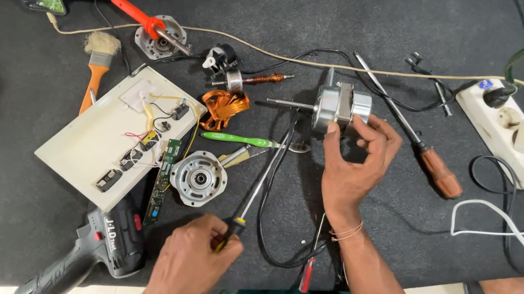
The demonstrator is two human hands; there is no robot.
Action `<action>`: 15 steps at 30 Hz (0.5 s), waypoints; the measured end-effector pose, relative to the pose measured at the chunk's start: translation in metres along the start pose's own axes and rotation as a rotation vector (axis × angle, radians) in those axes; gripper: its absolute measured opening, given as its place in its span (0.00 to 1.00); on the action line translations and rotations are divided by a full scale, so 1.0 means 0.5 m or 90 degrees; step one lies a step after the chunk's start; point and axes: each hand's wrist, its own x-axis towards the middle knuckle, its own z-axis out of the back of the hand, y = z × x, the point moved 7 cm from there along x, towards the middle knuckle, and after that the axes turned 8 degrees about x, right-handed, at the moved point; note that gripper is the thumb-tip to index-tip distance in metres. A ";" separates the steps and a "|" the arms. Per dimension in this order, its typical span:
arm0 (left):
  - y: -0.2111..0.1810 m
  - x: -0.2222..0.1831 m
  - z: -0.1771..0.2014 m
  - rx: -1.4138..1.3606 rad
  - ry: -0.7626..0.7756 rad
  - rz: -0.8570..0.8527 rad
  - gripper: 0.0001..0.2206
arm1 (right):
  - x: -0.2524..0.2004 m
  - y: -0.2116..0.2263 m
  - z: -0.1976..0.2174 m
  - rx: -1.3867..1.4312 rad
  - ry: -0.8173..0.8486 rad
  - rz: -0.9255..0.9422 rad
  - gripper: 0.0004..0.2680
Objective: Tightening screws and assembling the housing of a small electric motor on a workbench.
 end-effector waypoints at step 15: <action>0.151 -0.041 0.075 -0.220 -0.036 0.078 0.13 | 0.003 0.002 -0.004 0.004 -0.016 0.025 0.10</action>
